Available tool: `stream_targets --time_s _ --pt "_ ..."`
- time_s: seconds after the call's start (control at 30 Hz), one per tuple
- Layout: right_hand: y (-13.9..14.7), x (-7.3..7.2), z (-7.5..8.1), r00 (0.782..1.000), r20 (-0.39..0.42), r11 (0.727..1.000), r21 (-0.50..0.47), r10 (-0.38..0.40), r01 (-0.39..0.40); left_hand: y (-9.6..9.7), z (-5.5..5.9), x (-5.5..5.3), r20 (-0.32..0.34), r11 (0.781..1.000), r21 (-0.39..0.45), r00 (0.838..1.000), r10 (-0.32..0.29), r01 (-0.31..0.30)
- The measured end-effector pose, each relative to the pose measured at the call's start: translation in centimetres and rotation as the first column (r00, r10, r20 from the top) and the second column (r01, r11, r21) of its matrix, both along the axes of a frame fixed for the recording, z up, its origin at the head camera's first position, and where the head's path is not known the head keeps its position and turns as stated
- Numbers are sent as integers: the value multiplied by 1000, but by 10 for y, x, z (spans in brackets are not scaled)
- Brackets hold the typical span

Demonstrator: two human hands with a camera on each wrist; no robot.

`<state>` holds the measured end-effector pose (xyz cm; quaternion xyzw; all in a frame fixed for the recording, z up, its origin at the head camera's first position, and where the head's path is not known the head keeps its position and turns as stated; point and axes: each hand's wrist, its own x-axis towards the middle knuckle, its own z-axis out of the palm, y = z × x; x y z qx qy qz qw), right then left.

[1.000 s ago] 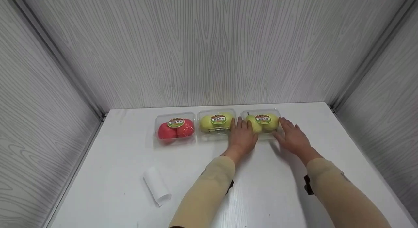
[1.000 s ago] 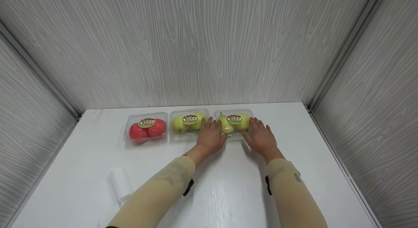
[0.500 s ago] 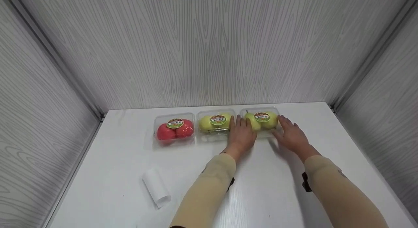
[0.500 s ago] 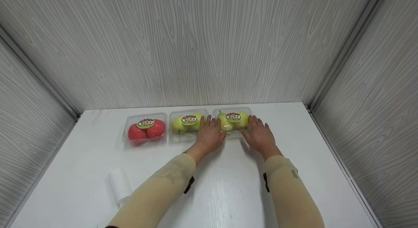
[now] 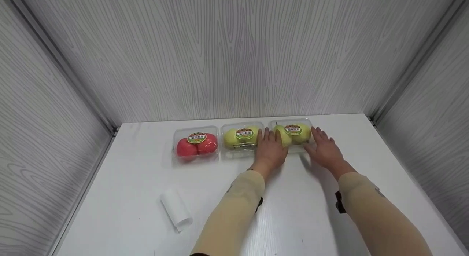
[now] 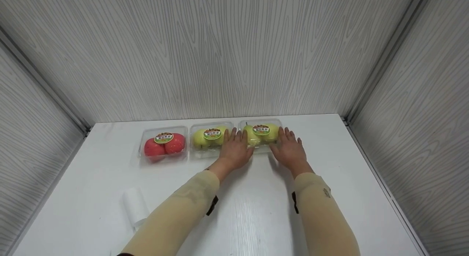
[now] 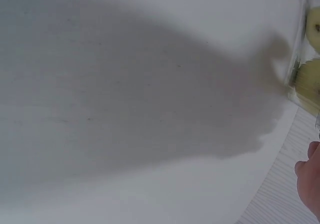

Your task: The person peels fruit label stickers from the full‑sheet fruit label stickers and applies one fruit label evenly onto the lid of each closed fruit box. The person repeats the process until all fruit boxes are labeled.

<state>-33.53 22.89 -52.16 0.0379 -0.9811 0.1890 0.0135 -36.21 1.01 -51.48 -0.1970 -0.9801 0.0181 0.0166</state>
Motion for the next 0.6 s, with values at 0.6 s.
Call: stream_targets --time_s 0.6 --pt "-21 4 7 995 -96 997 73 29 -22 -51 7 4 -69 996 84 998 0 6"
